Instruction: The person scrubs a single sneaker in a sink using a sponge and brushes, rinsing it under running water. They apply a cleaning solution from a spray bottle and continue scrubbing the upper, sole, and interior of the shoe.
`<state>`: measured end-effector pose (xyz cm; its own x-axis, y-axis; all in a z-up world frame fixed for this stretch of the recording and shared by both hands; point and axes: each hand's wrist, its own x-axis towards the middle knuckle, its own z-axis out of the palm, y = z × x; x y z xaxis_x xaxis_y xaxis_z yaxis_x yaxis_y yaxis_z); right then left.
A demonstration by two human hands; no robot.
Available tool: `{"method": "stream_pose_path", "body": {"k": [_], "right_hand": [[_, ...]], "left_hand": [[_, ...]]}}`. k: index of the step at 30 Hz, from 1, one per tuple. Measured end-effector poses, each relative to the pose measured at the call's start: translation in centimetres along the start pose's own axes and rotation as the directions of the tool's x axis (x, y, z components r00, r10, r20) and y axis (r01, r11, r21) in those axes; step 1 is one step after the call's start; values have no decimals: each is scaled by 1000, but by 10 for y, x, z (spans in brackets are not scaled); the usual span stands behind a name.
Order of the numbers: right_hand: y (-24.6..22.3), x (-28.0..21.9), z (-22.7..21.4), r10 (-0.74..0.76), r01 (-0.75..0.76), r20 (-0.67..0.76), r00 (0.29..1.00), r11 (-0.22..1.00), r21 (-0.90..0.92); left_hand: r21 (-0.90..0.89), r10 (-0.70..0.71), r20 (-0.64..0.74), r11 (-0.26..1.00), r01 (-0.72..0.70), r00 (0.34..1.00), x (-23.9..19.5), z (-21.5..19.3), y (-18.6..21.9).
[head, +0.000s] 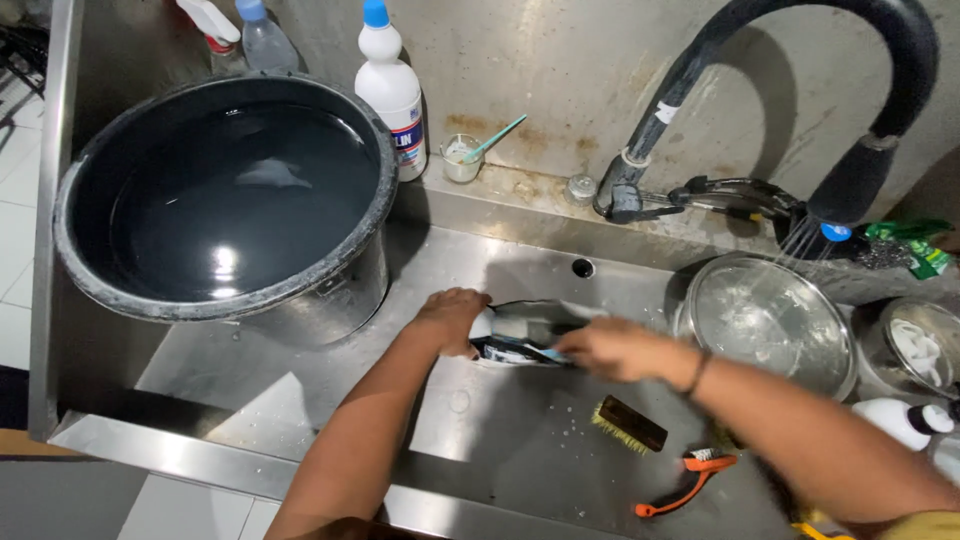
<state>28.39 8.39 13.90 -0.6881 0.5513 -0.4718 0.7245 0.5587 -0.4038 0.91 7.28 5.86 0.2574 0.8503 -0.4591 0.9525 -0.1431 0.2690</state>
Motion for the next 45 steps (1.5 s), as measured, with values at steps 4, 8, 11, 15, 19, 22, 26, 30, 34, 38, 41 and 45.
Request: {"method": "stream_pose_path", "body": {"k": [4, 8, 11, 15, 19, 22, 26, 30, 34, 38, 41, 45], "right_hand": [[17, 20, 11, 19, -28, -140, 990, 997, -67], [-23, -18, 8, 141, -141, 85, 986, 990, -8], [-37, -34, -14, 336, -315, 103, 936, 933, -175], [-9, 9, 53, 214, -215, -20, 977, 973, -80], [-24, -33, 18, 101, -97, 94, 991, 994, -41], [-6, 6, 47, 107, -105, 20, 994, 990, -97], [-43, -23, 40, -54, 47, 52, 997, 991, 122], [-19, -20, 34, 57, -56, 99, 993, 998, -16], [-12, 22, 63, -9, 8, 48, 999, 999, 31], [-7, -32, 16, 74, -59, 213, 974, 995, -76], [-41, -6, 35, -66, 68, 15, 998, 965, -253], [-43, -25, 33, -86, 12, -177, 980, 924, -382]], "left_hand": [[18, 68, 36, 998, -68, 997, -29, -17, 27], [32, 98, 48, 995, -99, 994, -44, -26, 26], [63, 169, 85, 983, -175, 982, -46, -9, 30], [83, 180, 92, 979, -187, 979, -53, -6, 37], [67, 153, 135, 984, -163, 979, -59, -7, 31], [57, 156, 125, 985, -164, 980, -57, -2, 39], [34, 162, 94, 986, -165, 982, -39, 11, 13], [-36, 187, 96, 982, -184, 978, -42, 14, 24], [10, 176, 86, 984, -177, 981, -50, 6, 24], [-11, 165, 120, 986, -165, 979, -36, 13, 14], [66, 221, 133, 971, -231, 966, -36, 14, 25], [34, 183, 144, 981, -190, 973, -47, -10, 23]]}}
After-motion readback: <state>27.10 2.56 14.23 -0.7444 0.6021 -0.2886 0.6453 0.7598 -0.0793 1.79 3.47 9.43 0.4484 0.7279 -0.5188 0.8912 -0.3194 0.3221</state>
